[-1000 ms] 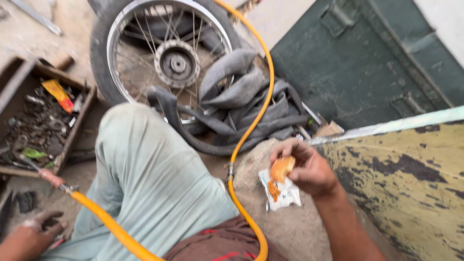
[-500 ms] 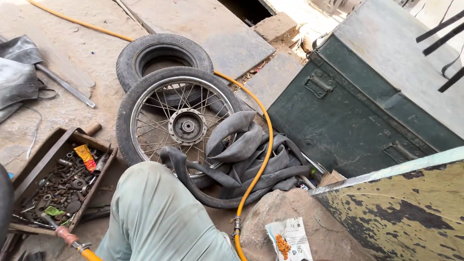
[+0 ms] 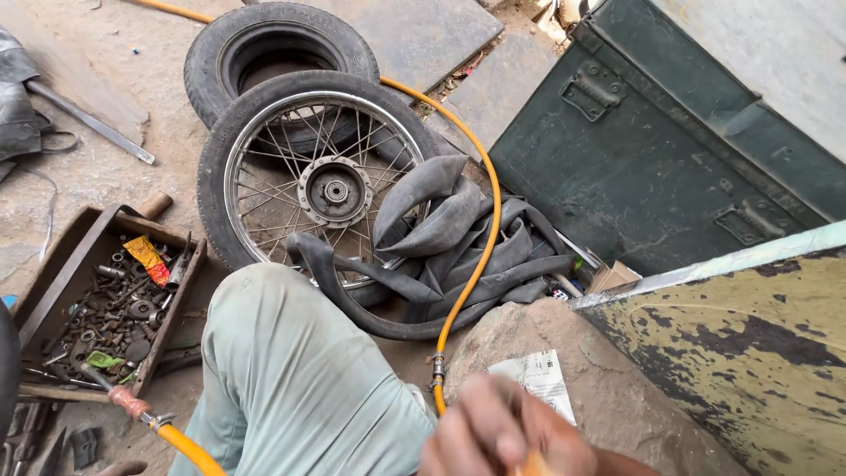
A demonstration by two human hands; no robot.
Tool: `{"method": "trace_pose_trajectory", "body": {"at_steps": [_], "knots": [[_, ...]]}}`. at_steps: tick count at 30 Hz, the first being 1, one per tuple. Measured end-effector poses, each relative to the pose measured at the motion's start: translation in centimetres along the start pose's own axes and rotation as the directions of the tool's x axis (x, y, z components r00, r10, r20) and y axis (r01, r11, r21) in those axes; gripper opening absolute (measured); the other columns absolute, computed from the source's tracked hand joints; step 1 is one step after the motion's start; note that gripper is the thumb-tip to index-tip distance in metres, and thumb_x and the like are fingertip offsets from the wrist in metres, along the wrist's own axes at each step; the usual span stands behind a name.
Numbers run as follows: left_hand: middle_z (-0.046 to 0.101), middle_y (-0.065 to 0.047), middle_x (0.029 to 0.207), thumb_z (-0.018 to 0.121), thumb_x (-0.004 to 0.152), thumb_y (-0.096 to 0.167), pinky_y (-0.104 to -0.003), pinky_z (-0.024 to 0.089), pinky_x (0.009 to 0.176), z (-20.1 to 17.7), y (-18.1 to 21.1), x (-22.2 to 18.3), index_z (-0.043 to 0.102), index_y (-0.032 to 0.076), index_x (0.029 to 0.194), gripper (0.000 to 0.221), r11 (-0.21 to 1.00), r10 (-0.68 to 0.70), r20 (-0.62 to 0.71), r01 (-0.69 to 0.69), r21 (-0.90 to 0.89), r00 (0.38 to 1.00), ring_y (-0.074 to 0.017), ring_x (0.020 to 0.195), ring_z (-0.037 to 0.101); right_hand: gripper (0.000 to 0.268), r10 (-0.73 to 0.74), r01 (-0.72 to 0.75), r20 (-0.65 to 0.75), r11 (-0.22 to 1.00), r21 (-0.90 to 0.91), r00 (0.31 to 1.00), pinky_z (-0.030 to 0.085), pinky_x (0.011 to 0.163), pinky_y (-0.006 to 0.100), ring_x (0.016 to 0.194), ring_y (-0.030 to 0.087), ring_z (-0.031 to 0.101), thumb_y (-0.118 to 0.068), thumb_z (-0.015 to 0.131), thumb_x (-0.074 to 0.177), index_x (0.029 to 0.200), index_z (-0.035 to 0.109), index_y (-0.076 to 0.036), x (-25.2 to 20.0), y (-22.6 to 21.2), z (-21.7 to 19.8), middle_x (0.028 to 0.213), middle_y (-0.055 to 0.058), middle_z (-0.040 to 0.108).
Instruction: Locating a puncture in a bicycle or motorcycle inner tube using a water basin.
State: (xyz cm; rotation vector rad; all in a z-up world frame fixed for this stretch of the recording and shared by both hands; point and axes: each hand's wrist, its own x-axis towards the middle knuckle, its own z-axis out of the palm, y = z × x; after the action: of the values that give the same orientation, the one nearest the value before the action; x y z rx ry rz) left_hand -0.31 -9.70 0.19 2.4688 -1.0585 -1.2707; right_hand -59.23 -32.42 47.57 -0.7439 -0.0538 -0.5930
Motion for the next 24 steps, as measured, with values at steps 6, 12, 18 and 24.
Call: {"method": "trace_pose_trajectory", "body": {"at_steps": [6,12,18,24], "knots": [[0.081,-0.021,0.103,0.091,0.076,0.027,-0.042,0.068,0.092,2.2,-1.8,-1.9,0.071,0.009,0.134,0.064,0.997,-0.075,0.124,0.072,0.027,0.989,-0.0298,0.098,0.081,0.041,0.157,-0.441,-0.545,0.781,-0.442,0.824,0.057,0.087,0.033,0.099,0.018,0.069,-0.018,0.093,0.076,0.103,0.063,-0.008,-4.3,-6.7,-12.9,0.106,0.007,0.073],[0.078,-0.020,0.111,0.087,0.080,0.022,-0.043,0.060,0.097,2.2,-3.1,-1.9,0.067,0.006,0.136,0.062,0.998,-0.055,0.191,0.050,0.033,0.980,-0.0312,0.105,0.080,0.039,-0.014,-0.912,-0.958,-0.309,-0.270,0.288,0.057,0.080,0.033,0.089,0.020,0.071,-0.022,0.091,0.072,0.102,0.072,-0.008,-17.4,-4.2,-24.5,0.094,0.007,0.076],[0.079,-0.030,0.102,0.088,0.081,0.013,-0.049,0.059,0.097,4.4,-4.6,-2.4,0.066,-0.007,0.136,0.063,0.994,0.001,0.018,0.001,-0.108,1.000,-0.0382,0.101,0.077,0.029,0.083,-0.802,-0.987,-0.575,-0.162,0.140,0.059,0.087,0.040,0.101,0.027,0.074,-0.020,0.074,0.082,0.110,0.072,-0.015,-20.4,-1.4,-24.1,0.107,0.008,0.076],[0.075,-0.028,0.098,0.089,0.077,0.009,-0.047,0.060,0.094,3.8,-4.8,-2.5,0.067,-0.007,0.133,0.062,0.981,-0.022,0.013,0.024,-0.192,1.000,-0.0363,0.096,0.078,0.036,0.057,-0.657,-0.933,-0.695,-0.292,0.354,0.055,0.096,0.043,0.112,0.033,0.066,-0.017,0.073,0.082,0.117,0.068,-0.015,-18.5,-0.9,-21.7,0.122,0.013,0.067]]}}
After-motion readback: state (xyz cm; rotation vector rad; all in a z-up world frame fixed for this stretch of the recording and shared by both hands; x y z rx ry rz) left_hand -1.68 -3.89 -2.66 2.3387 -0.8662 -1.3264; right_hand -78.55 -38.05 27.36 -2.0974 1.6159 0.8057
